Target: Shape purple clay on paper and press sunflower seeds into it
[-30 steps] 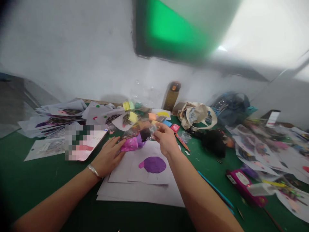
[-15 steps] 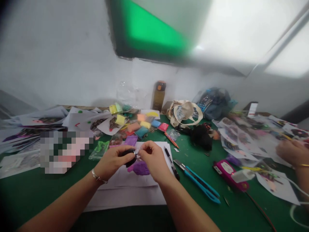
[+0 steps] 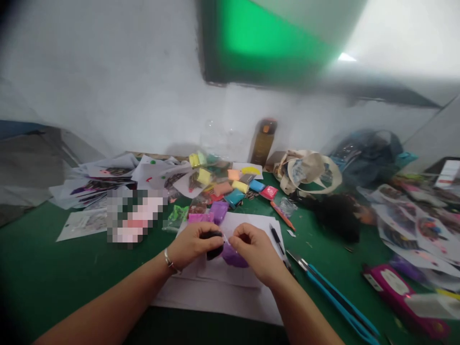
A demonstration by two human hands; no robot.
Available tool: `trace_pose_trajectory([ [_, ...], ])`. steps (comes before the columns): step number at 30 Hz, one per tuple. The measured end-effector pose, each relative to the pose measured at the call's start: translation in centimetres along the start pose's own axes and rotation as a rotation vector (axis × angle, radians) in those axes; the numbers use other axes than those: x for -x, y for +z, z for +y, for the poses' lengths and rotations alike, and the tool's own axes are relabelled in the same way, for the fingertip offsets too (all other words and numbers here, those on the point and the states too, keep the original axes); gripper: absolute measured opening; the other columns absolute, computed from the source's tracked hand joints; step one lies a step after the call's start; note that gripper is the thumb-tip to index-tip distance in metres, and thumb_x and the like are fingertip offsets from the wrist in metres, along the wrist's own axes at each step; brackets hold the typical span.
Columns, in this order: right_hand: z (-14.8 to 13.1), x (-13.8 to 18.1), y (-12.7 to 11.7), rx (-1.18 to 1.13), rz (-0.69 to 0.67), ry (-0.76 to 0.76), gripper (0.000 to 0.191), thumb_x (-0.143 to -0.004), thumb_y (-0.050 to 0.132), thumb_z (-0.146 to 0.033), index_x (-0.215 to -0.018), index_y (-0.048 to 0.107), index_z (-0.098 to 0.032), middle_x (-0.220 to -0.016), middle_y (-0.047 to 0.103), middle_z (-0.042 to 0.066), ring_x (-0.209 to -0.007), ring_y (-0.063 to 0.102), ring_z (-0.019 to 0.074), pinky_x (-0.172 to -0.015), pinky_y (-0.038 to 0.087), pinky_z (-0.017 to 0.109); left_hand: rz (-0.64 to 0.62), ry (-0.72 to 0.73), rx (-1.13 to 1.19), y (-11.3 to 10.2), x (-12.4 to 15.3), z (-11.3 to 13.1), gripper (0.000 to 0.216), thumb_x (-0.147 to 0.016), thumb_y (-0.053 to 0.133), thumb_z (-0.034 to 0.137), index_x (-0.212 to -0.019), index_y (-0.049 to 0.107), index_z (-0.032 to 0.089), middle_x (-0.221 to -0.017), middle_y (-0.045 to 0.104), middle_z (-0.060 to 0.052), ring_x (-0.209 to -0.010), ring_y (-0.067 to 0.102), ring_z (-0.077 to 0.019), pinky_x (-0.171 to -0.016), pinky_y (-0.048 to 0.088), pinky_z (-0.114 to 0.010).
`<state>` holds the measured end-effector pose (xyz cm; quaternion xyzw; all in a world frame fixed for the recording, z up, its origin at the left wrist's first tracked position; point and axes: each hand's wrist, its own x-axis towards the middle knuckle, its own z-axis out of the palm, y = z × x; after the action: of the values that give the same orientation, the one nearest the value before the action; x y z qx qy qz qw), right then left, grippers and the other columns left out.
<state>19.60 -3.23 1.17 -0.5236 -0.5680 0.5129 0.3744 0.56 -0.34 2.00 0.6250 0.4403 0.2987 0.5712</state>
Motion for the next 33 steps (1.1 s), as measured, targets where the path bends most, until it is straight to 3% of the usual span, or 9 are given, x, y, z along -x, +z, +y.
trace_pose_trajectory([
  [5, -0.4, 0.1, 0.0, -0.166, -0.126, 0.062, 0.030, -0.078, 0.066, -0.040, -0.068, 0.047, -0.019, -0.060, 0.040, -0.006, -0.054, 0.033, 0.0082, -0.050, 0.025, 0.023, -0.123, -0.051, 0.147, -0.2, 0.2, 0.0, 0.027, -0.070, 0.071, 0.041, -0.075, 0.065, 0.015, -0.059, 0.059, 0.001, -0.055, 0.053, -0.0125, -0.054, 0.042, -0.024],
  [9, -0.7, 0.3, 0.2, -0.150, -0.105, 0.042, 0.032, -0.078, 0.066, -0.041, -0.066, 0.046, -0.019, -0.060, 0.040, -0.006, -0.055, 0.033, 0.0081, -0.050, 0.025, 0.022, -0.237, -0.119, 0.325, -0.2, 0.3, 0.0, 0.033, -0.070, 0.073, 0.043, -0.079, 0.063, 0.013, -0.061, 0.061, 0.000, -0.051, 0.053, -0.0109, -0.049, 0.040, -0.023],
  [13, -1.0, 0.4, 0.5, -0.192, -0.103, 0.040, 0.034, -0.077, 0.069, -0.042, -0.065, 0.048, -0.018, -0.060, 0.044, -0.005, -0.055, 0.036, 0.0080, -0.050, 0.027, 0.022, -0.228, -0.102, 0.306, -0.4, 0.3, 0.3, 0.032, -0.070, 0.076, 0.041, -0.077, 0.064, 0.012, -0.058, 0.061, 0.000, -0.051, 0.053, -0.0101, -0.049, 0.041, -0.023],
  [18, -1.4, 0.7, 0.0, -0.477, -0.283, 0.059, 0.031, -0.076, 0.071, -0.042, -0.071, 0.055, -0.016, -0.058, 0.050, -0.005, -0.051, 0.044, 0.0080, -0.051, 0.036, 0.022, -0.256, -0.054, 0.321, -1.0, 0.8, 0.7, 0.029, -0.072, 0.076, 0.037, -0.082, 0.064, 0.012, -0.062, 0.063, -0.001, -0.053, 0.053, -0.0102, -0.051, 0.042, -0.023],
  [24, -1.7, 0.8, -0.7, -0.591, -0.420, 0.073, 0.029, -0.073, 0.073, -0.040, -0.075, 0.062, -0.014, -0.061, 0.060, 0.000, -0.056, 0.056, 0.0114, -0.061, 0.044, 0.026, -0.317, -0.046, 0.326, -1.5, 0.7, 0.8, 0.025, -0.074, 0.076, 0.035, -0.080, 0.065, 0.013, -0.060, 0.060, 0.001, -0.051, 0.050, -0.0074, -0.048, 0.038, -0.019],
  [27, -1.9, 0.7, -0.7, -0.556, -0.396, 0.071, 0.024, -0.068, 0.075, -0.034, -0.073, 0.061, -0.015, -0.059, 0.059, -0.002, -0.055, 0.054, 0.0104, -0.059, 0.042, 0.025, -0.360, -0.085, 0.318, -1.5, 0.6, 0.8, 0.026, -0.075, 0.075, 0.036, -0.081, 0.063, 0.013, -0.060, 0.061, 0.001, -0.051, 0.051, -0.0076, -0.048, 0.039, -0.019],
  [33, -1.7, 0.5, 0.4, -0.288, -0.180, 0.041, 0.020, -0.071, 0.068, -0.028, -0.064, 0.052, -0.017, -0.056, 0.044, -0.007, -0.051, 0.036, 0.0061, -0.049, 0.026, 0.021, -0.344, -0.148, 0.246, -1.3, 0.2, 0.6, 0.033, -0.074, 0.073, 0.042, -0.078, 0.059, 0.013, -0.054, 0.058, 0.002, -0.046, 0.048, -0.0082, -0.044, 0.037, -0.019],
])
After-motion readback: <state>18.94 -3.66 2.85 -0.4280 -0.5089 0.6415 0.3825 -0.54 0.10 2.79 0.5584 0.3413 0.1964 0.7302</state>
